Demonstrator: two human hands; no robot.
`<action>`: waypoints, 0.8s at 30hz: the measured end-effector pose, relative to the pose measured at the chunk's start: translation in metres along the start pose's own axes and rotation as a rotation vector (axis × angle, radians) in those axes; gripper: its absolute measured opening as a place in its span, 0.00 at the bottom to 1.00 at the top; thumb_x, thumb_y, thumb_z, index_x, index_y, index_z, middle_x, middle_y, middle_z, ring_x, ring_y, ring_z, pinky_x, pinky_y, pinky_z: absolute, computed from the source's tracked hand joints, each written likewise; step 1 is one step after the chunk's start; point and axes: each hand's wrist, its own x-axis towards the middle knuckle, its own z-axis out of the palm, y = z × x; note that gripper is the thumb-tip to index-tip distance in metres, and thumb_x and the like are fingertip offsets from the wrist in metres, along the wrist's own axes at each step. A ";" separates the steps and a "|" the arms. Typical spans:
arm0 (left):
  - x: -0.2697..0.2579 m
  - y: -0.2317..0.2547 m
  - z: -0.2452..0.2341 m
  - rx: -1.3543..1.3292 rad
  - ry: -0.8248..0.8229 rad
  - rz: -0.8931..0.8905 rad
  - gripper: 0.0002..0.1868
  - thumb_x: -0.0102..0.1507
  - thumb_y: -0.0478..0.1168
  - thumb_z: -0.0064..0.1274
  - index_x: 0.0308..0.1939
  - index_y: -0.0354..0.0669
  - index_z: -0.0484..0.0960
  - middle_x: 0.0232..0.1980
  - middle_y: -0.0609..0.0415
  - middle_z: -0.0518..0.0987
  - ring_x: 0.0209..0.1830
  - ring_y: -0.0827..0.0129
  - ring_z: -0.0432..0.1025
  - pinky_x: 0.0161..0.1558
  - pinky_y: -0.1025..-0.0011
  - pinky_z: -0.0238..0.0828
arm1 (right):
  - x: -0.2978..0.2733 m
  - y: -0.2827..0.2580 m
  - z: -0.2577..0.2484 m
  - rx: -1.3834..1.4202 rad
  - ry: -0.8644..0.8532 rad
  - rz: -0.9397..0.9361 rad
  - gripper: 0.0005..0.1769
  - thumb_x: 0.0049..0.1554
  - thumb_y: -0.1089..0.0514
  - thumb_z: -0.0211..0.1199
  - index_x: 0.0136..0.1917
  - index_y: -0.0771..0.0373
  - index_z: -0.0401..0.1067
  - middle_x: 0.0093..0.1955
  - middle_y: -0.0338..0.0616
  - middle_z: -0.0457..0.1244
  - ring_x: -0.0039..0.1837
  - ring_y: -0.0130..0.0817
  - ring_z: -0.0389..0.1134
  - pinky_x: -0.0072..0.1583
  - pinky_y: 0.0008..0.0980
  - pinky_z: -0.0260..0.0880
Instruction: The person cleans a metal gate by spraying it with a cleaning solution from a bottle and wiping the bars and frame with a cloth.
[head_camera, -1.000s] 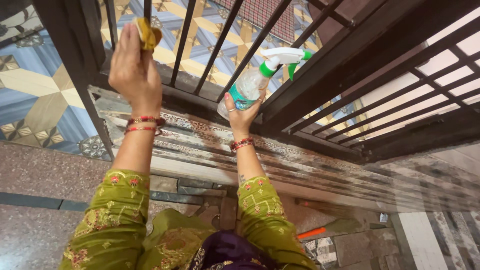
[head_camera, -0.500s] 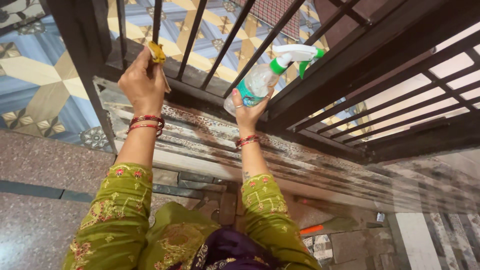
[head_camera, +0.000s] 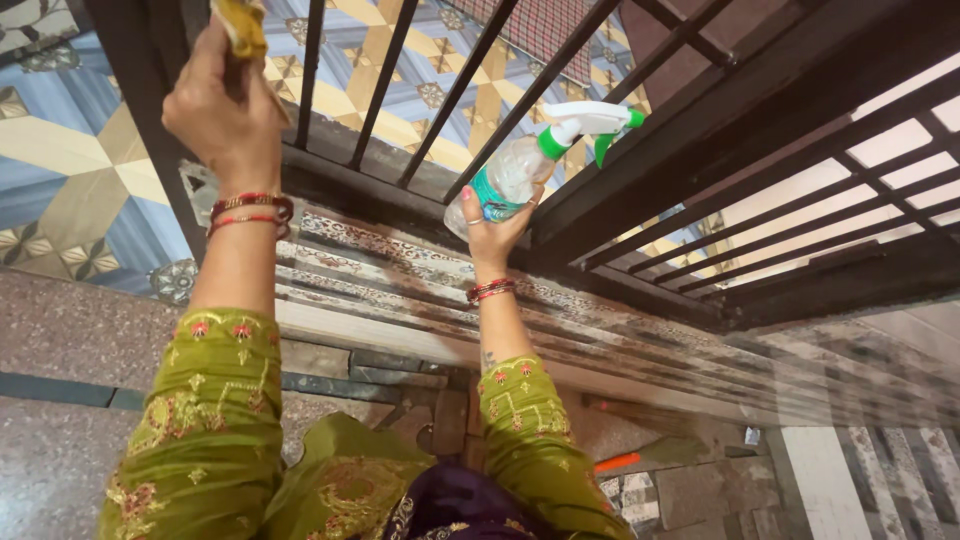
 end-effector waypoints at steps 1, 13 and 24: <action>-0.004 -0.004 0.001 -0.022 0.006 -0.009 0.22 0.61 0.29 0.68 0.59 0.40 0.85 0.49 0.43 0.86 0.47 0.52 0.83 0.49 0.63 0.80 | 0.000 0.001 0.000 -0.014 -0.003 -0.009 0.58 0.52 0.54 0.77 0.82 0.68 0.43 0.73 0.50 0.55 0.73 0.39 0.60 0.73 0.39 0.61; -0.050 -0.022 -0.028 0.122 -0.183 -0.119 0.21 0.60 0.29 0.67 0.57 0.40 0.86 0.50 0.44 0.83 0.49 0.50 0.78 0.52 0.59 0.74 | 0.002 -0.004 0.001 -0.015 -0.012 0.007 0.54 0.52 0.54 0.78 0.79 0.67 0.48 0.69 0.48 0.57 0.69 0.39 0.61 0.71 0.38 0.63; -0.061 -0.011 -0.006 0.240 -0.359 0.194 0.16 0.66 0.24 0.53 0.57 0.33 0.80 0.59 0.48 0.79 0.59 0.51 0.69 0.60 0.62 0.69 | 0.002 -0.007 0.002 -0.005 -0.006 -0.007 0.56 0.52 0.53 0.77 0.81 0.68 0.45 0.71 0.50 0.55 0.70 0.39 0.60 0.72 0.39 0.62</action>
